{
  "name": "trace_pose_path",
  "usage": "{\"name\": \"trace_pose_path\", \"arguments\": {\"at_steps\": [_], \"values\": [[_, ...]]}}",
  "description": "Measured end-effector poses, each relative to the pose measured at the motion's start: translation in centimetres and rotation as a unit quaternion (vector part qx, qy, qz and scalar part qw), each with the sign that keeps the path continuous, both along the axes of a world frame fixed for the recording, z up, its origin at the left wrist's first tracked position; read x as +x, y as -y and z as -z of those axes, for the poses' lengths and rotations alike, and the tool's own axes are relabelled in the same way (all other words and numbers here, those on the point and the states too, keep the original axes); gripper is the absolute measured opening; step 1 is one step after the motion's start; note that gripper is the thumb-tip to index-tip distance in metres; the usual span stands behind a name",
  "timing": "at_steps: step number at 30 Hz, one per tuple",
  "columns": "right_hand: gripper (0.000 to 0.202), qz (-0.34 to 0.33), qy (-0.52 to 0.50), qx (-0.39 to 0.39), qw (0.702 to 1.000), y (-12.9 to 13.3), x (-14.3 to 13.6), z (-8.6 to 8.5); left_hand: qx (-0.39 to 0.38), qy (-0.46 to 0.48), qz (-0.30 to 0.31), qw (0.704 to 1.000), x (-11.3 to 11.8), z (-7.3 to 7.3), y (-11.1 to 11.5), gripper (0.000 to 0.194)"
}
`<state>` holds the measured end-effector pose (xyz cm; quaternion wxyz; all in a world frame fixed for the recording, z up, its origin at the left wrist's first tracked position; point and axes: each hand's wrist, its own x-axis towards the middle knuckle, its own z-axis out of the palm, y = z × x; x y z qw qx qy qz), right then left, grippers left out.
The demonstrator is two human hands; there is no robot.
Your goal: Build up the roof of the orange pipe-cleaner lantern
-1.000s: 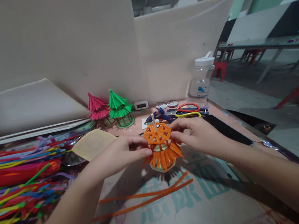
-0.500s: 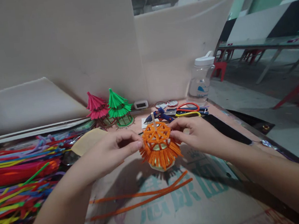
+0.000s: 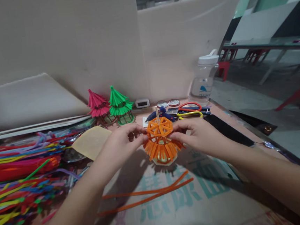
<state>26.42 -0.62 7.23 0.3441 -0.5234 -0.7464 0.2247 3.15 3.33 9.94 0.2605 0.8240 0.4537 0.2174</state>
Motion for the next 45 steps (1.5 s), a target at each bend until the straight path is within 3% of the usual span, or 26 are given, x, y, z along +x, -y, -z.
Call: {"name": "trace_pose_path", "arguments": {"at_steps": [2, 8, 14, 19, 22, 26, 33, 36, 39, 45], "values": [[0.015, -0.001, -0.005, 0.012, 1.0, 0.1, -0.3, 0.0, -0.012, 0.012, -0.015, 1.0, -0.1, -0.1, -0.2, 0.02], [0.016, -0.009, -0.02, 0.02, 1.0, 0.2, -0.7, 0.0, -0.078, -0.009, 0.063, 0.995, 0.1, -0.8, 0.5, 0.028], [0.015, -0.013, -0.013, 0.026, 0.999, 0.1, -0.7, 0.0, -0.13, 0.024, 0.072, 0.989, 0.8, -0.3, 0.8, 0.029], [0.016, -0.014, -0.007, 0.024, 1.0, 0.1, -0.6, 0.1, -0.057, 0.012, 0.021, 0.998, 1.1, -0.2, 1.0, 0.025], [0.016, -0.012, -0.011, 0.019, 1.0, 0.1, -0.6, 0.0, -0.03, 0.0, 0.041, 0.999, 0.6, -0.6, 1.0, 0.026], [0.016, -0.011, -0.011, 0.013, 1.0, 0.1, -0.6, -0.2, -0.074, 0.065, 0.069, 0.993, -1.1, -1.5, 0.3, 0.025], [0.018, -0.011, -0.011, -0.002, 1.0, 0.0, -0.4, 0.0, -0.105, 0.211, 0.027, 0.972, -3.9, -2.4, -0.3, 0.034], [0.018, -0.012, -0.007, -0.013, 1.0, -0.1, 0.1, -0.1, -0.084, 0.166, 0.011, 0.982, -3.6, -2.3, -0.4, 0.043], [0.017, -0.007, -0.012, -0.012, 1.0, 0.0, 0.8, -0.9, -0.049, 0.065, -0.006, 0.997, -2.5, -1.9, -0.4, 0.031], [0.027, 0.019, 0.025, 0.02, 0.999, 0.4, 1.5, -2.8, -0.032, -0.033, 0.08, 0.996, -0.3, -1.0, 0.6, 0.024]]}}
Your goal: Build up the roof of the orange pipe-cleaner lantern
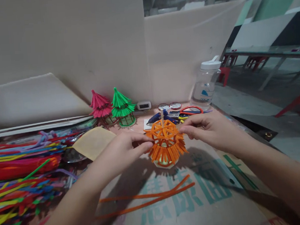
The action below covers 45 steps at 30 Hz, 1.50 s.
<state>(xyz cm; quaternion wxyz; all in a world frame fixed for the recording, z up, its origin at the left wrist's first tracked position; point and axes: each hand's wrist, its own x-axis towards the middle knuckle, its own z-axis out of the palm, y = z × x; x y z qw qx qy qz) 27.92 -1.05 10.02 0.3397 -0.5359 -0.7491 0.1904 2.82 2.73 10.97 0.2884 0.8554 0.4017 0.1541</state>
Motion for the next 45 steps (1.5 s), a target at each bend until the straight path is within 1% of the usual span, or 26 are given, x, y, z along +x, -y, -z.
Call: {"name": "trace_pose_path", "arguments": {"at_steps": [3, 6, 9, 14, 15, 16, 17, 18, 19, 20, 21, 22, 23, 24, 26, 30, 32, 34, 37, 40, 42, 43, 45], "values": [[0.02, -0.025, -0.001, -0.024, 0.999, -0.1, -0.1, 0.5, -0.009, 0.018, 0.0, 1.0, 0.8, 0.4, 0.5, 0.022], [0.014, -0.045, -0.02, -0.04, 0.998, -0.4, -0.4, 1.5, 0.013, 0.017, -0.011, 1.0, 1.5, 1.0, 0.7, 0.024], [0.013, -0.043, -0.009, -0.035, 0.998, -0.5, -0.7, 2.1, 0.038, 0.014, -0.02, 0.999, 1.7, 1.5, 0.6, 0.026], [0.01, -0.049, -0.016, -0.009, 0.999, -0.3, -0.9, 2.1, 0.045, 0.002, -0.015, 0.999, 1.5, 1.1, 0.3, 0.024], [0.01, -0.05, -0.002, 0.012, 0.999, -0.2, -1.0, 2.2, 0.044, 0.0, -0.015, 0.999, 1.4, 1.0, 0.3, 0.024], [0.011, -0.049, 0.025, 0.053, 0.997, 0.0, -0.9, 2.2, 0.046, -0.001, -0.015, 0.999, 1.4, 0.9, 0.3, 0.024], [0.014, -0.048, 0.063, 0.114, 0.99, 0.2, -0.9, 2.3, 0.049, -0.001, -0.016, 0.999, 1.4, 0.9, 0.2, 0.024], [0.018, -0.051, 0.107, 0.189, 0.975, 0.5, -0.9, 2.4, 0.052, -0.001, -0.016, 0.999, 1.5, 0.9, 0.2, 0.024], [0.02, -0.059, 0.154, 0.265, 0.95, 0.7, -0.9, 2.6, 0.056, -0.001, -0.016, 0.998, 1.5, 0.9, 0.2, 0.024], [0.019, -0.073, 0.196, 0.331, 0.92, 1.0, -0.8, 2.7, 0.06, 0.0, -0.017, 0.998, 1.5, 0.9, 0.2, 0.023], [0.016, -0.088, 0.23, 0.381, 0.891, 1.2, -0.8, 2.8, 0.063, 0.0, -0.017, 0.998, 1.6, 1.0, 0.2, 0.023], [0.015, -0.101, 0.256, 0.413, 0.868, 1.4, -0.9, 3.0, 0.063, 0.002, -0.019, 0.998, 1.6, 1.0, 0.2, 0.023], [0.016, -0.107, 0.273, 0.43, 0.854, 1.5, -0.9, 3.1, 0.062, 0.005, -0.022, 0.998, 1.6, 1.0, 0.2, 0.023], [0.018, -0.106, 0.283, 0.439, 0.846, 1.5, -1.0, 3.3, 0.062, 0.006, -0.025, 0.998, 1.5, 1.0, 0.3, 0.023], [0.02, -0.091, 0.29, 0.441, 0.844, 1.4, -1.2, 3.6, 0.061, 0.008, -0.031, 0.998, 1.5, 1.1, 0.4, 0.024], [0.02, -0.054, 0.274, 0.421, 0.863, 1.1, -1.7, 4.4, 0.069, 0.018, -0.026, 0.997, 1.5, 1.1, 0.8, 0.024], [0.018, -0.047, 0.256, 0.396, 0.881, 1.0, -1.8, 4.9, 0.072, 0.021, -0.024, 0.997, 1.5, 1.2, 0.9, 0.023], [0.017, -0.049, 0.221, 0.36, 0.905, 0.8, -1.9, 5.0, 0.072, 0.016, -0.031, 0.997, 1.5, 1.2, 0.9, 0.024], [0.017, -0.076, 0.139, 0.287, 0.945, 0.6, -1.9, 4.3, 0.067, 0.014, -0.044, 0.997, 1.5, 1.0, 0.7, 0.025], [0.016, -0.118, 0.025, 0.211, 0.97, 0.8, -1.8, 2.6, 0.071, 0.022, -0.042, 0.996, 1.1, 0.7, 0.1, 0.028], [0.015, -0.156, -0.082, 0.143, 0.974, 1.2, -1.6, 1.5, 0.071, 0.025, -0.039, 0.996, 0.8, 0.6, -0.3, 0.029], [0.015, -0.177, -0.138, 0.096, 0.97, 1.3, -1.5, 1.1, 0.069, 0.026, -0.04, 0.996, 0.6, 0.6, -0.5, 0.029], [0.017, -0.208, -0.234, -0.006, 0.95, 1.6, -1.1, 0.7, 0.058, 0.025, -0.047, 0.997, 0.4, 0.6, -0.8, 0.03]]}}
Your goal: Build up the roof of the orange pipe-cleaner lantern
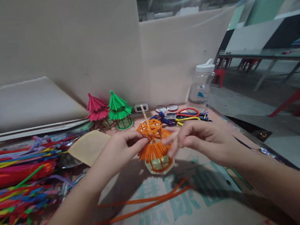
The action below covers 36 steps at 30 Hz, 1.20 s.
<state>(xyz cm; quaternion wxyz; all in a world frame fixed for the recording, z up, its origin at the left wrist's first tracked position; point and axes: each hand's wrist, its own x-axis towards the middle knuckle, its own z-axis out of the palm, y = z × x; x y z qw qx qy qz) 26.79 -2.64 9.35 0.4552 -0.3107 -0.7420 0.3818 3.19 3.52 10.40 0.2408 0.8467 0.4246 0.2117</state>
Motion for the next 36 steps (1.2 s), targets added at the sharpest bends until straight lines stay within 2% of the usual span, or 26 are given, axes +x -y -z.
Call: {"name": "trace_pose_path", "arguments": {"at_steps": [3, 5, 7, 10, 13, 15, 18, 21, 25, 28, 31, 36], "values": [[0.022, -0.033, -0.082, -0.102, 0.991, 0.1, 0.8, -0.2, -0.014, 0.0, -0.016, 1.0, -0.2, 0.1, -0.2, 0.03], [0.024, -0.012, -0.102, -0.11, 0.989, 0.0, 1.4, -0.4, -0.015, -0.001, -0.02, 1.0, -0.3, 0.2, -0.3, 0.03], [0.027, 0.052, -0.074, -0.081, 0.993, -0.1, 1.8, -0.8, -0.015, -0.004, -0.022, 1.0, -0.5, 0.2, -0.4, 0.031], [0.03, 0.163, 0.034, 0.002, 0.986, -0.3, 1.8, -1.2, -0.018, -0.005, -0.02, 1.0, -0.7, 0.3, -0.6, 0.032], [0.021, 0.202, 0.11, 0.053, 0.972, -1.0, 1.2, -0.7, -0.011, -0.006, -0.007, 1.0, -0.8, 0.1, -0.6, 0.032], [0.011, 0.211, 0.119, 0.044, 0.969, -1.8, 0.8, 0.3, -0.005, -0.011, 0.006, 1.0, -0.9, 0.0, -0.5, 0.032], [0.026, 0.215, 0.131, 0.011, 0.968, -2.7, 0.3, 1.7, 0.005, -0.015, 0.032, 0.999, -0.7, -0.2, -0.4, 0.031], [0.023, 0.208, 0.146, 0.002, 0.967, -2.9, -0.2, 2.3, 0.016, -0.015, 0.057, 0.998, -0.5, -0.1, -0.3, 0.03], [0.01, 0.207, 0.154, 0.015, 0.966, -2.5, -0.9, 2.2, 0.014, -0.029, 0.079, 0.996, -0.2, 0.0, -0.1, 0.028], [0.014, 0.195, 0.16, 0.017, 0.967, -2.3, -0.9, 2.1, 0.04, -0.022, 0.077, 0.996, -0.3, 0.1, -0.3, 0.027], [0.013, 0.183, 0.131, 0.015, 0.974, -2.3, -0.4, 1.9, 0.073, -0.02, 0.048, 0.996, -0.6, 0.4, -0.9, 0.025], [0.026, 0.21, 0.085, 0.055, 0.973, -2.2, 1.2, 0.4, 0.093, -0.032, 0.014, 0.995, -1.3, 0.7, -1.6, 0.025]]}}
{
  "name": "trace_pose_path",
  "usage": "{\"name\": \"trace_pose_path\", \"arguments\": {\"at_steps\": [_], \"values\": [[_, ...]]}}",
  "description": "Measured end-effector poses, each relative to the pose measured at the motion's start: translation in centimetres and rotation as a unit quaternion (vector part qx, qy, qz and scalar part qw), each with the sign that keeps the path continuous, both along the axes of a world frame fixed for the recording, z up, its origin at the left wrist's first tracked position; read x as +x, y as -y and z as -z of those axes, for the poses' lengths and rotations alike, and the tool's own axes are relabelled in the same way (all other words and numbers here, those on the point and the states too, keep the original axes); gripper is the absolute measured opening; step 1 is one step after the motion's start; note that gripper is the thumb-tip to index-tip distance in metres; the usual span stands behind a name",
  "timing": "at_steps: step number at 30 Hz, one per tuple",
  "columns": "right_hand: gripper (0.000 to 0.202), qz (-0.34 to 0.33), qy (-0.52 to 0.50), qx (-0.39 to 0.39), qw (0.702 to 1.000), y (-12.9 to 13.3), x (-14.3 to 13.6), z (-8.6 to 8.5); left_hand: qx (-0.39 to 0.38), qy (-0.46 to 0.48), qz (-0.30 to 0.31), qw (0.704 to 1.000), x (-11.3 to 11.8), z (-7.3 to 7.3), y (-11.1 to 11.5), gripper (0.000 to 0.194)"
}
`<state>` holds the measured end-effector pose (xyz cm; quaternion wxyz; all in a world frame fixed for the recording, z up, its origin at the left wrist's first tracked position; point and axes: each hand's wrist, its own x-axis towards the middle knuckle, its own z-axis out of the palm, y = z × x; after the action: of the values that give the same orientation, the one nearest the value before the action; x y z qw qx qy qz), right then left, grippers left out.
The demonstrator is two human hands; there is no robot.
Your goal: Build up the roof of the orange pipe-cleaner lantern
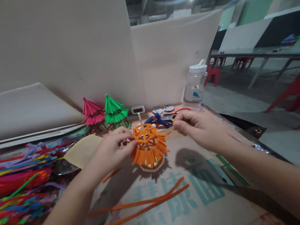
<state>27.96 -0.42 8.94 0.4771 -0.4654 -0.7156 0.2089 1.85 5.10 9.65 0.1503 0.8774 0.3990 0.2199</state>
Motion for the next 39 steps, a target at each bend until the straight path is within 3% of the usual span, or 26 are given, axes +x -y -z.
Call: {"name": "trace_pose_path", "arguments": {"at_steps": [7, 14, 19, 26, 30, 34, 36, 39], "values": [[0.01, 0.061, -0.074, 0.035, 0.995, 0.6, 1.4, -1.4, -0.006, 0.013, -0.011, 1.0, -0.3, -0.2, -0.3, 0.029], [0.016, 0.015, 0.054, 0.006, 0.998, 0.2, -0.8, 0.6, -0.008, -0.006, 0.01, 1.0, -0.4, -0.1, -0.5, 0.03], [0.015, -0.031, 0.08, -0.031, 0.996, -0.1, -2.0, 2.0, -0.018, 0.005, 0.044, 0.999, -0.5, 0.1, -0.7, 0.03], [0.011, -0.035, 0.065, -0.028, 0.997, 0.8, -3.2, 2.2, -0.019, 0.016, 0.059, 0.998, -0.4, 0.6, -0.6, 0.031], [0.013, -0.03, 0.067, -0.032, 0.997, 0.9, -3.2, 2.1, -0.009, 0.009, 0.044, 0.999, -0.5, 0.0, -0.2, 0.031], [0.016, -0.045, -0.01, -0.016, 0.999, 0.7, -2.4, 1.6, -0.031, -0.035, 0.061, 0.997, -1.1, -0.9, 0.5, 0.046], [0.015, -0.096, -0.105, -0.012, 0.99, 0.6, -1.9, 1.3, -0.047, -0.053, 0.076, 0.995, -1.3, -1.2, 0.8, 0.05], [0.017, -0.191, -0.234, -0.054, 0.952, 0.6, -1.2, 0.7, -0.062, -0.069, 0.066, 0.993, -1.2, -1.3, 1.1, 0.053]]}}
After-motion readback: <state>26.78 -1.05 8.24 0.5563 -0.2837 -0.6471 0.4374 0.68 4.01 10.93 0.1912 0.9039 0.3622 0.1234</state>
